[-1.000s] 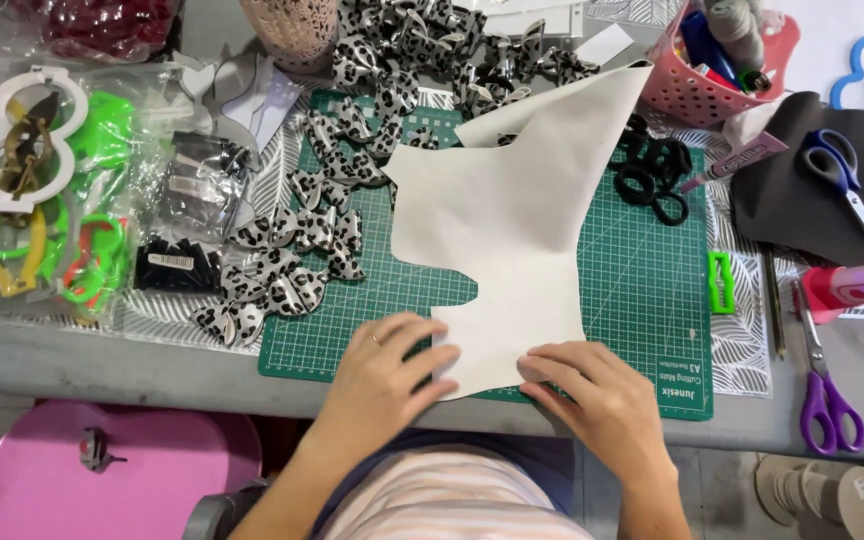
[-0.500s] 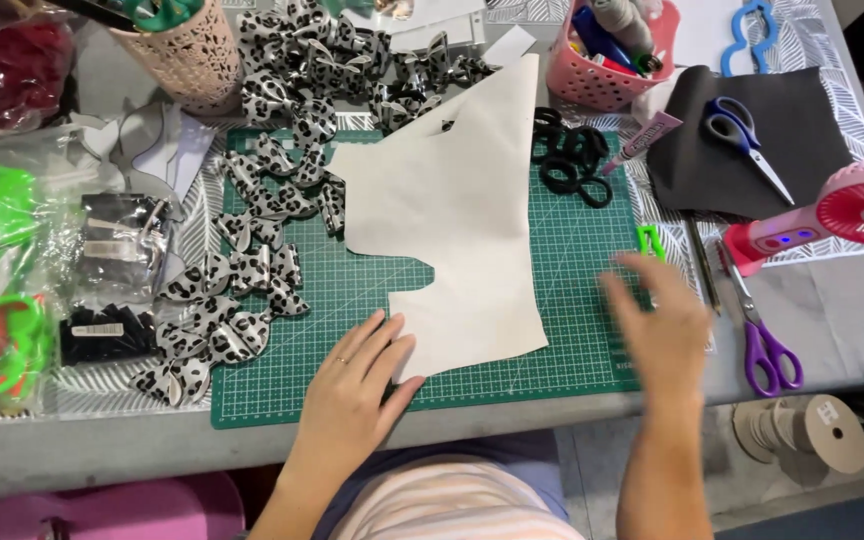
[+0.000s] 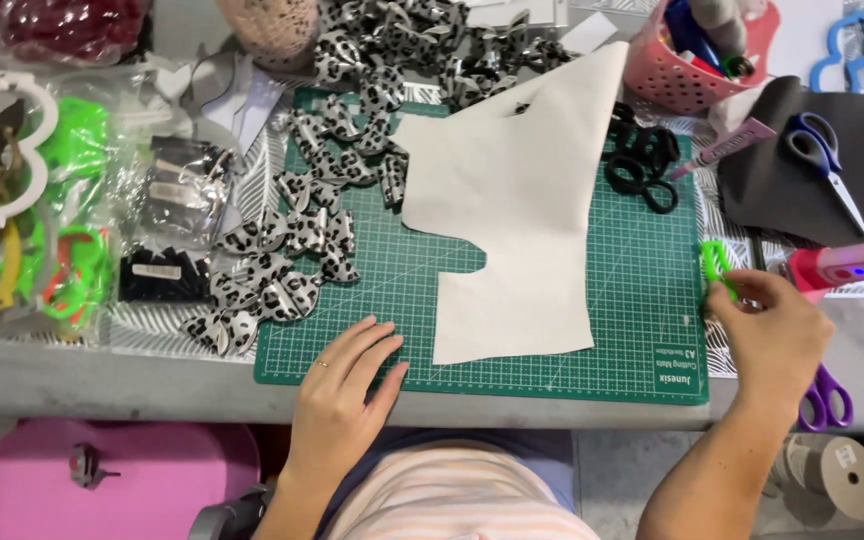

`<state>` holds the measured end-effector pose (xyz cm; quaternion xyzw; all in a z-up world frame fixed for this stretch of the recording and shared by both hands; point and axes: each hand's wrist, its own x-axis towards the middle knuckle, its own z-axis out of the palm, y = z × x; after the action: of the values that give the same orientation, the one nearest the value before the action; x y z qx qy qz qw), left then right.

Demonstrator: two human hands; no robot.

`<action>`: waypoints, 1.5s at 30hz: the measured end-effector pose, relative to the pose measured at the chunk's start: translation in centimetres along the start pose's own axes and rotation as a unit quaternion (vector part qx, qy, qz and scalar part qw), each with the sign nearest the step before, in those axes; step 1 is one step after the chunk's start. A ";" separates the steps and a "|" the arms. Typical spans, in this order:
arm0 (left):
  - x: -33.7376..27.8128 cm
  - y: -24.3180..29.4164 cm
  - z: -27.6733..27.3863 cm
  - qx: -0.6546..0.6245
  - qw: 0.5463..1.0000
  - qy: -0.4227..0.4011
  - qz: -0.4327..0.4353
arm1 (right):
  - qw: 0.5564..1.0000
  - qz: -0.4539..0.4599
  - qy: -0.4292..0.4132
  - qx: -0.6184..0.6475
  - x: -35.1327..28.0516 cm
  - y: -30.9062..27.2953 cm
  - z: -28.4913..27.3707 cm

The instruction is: Tracing a template onto a piece of white material using a pencil on a cutting mat.

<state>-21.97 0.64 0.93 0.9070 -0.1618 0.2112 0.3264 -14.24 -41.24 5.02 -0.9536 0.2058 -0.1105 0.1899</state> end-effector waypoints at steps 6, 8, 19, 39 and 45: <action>1.2 0.1 0.2 -0.084 0.996 -0.020 -0.003 | 0.956 -0.206 -0.056 0.202 -5.6 -6.9 0.6; 2.0 0.1 0.3 -0.103 0.993 -0.057 0.009 | 0.932 -0.291 -0.123 0.176 -7.2 -9.5 3.1; 3.3 -0.1 1.4 -0.080 0.986 -0.121 0.082 | 0.853 -0.437 -0.232 0.165 -9.2 -12.7 4.7; 3.6 0.3 1.1 -0.098 0.985 -0.132 0.050 | 0.960 -0.128 0.133 -0.213 -1.4 13.0 2.2; 3.9 0.3 1.0 -0.105 0.984 -0.138 0.040 | 0.989 -0.011 0.049 -0.139 -1.6 10.8 0.8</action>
<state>-18.49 -0.85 2.24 0.8812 -0.2624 0.0786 0.3853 -19.19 -49.38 -0.30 -0.9665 0.2174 -0.1294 0.0439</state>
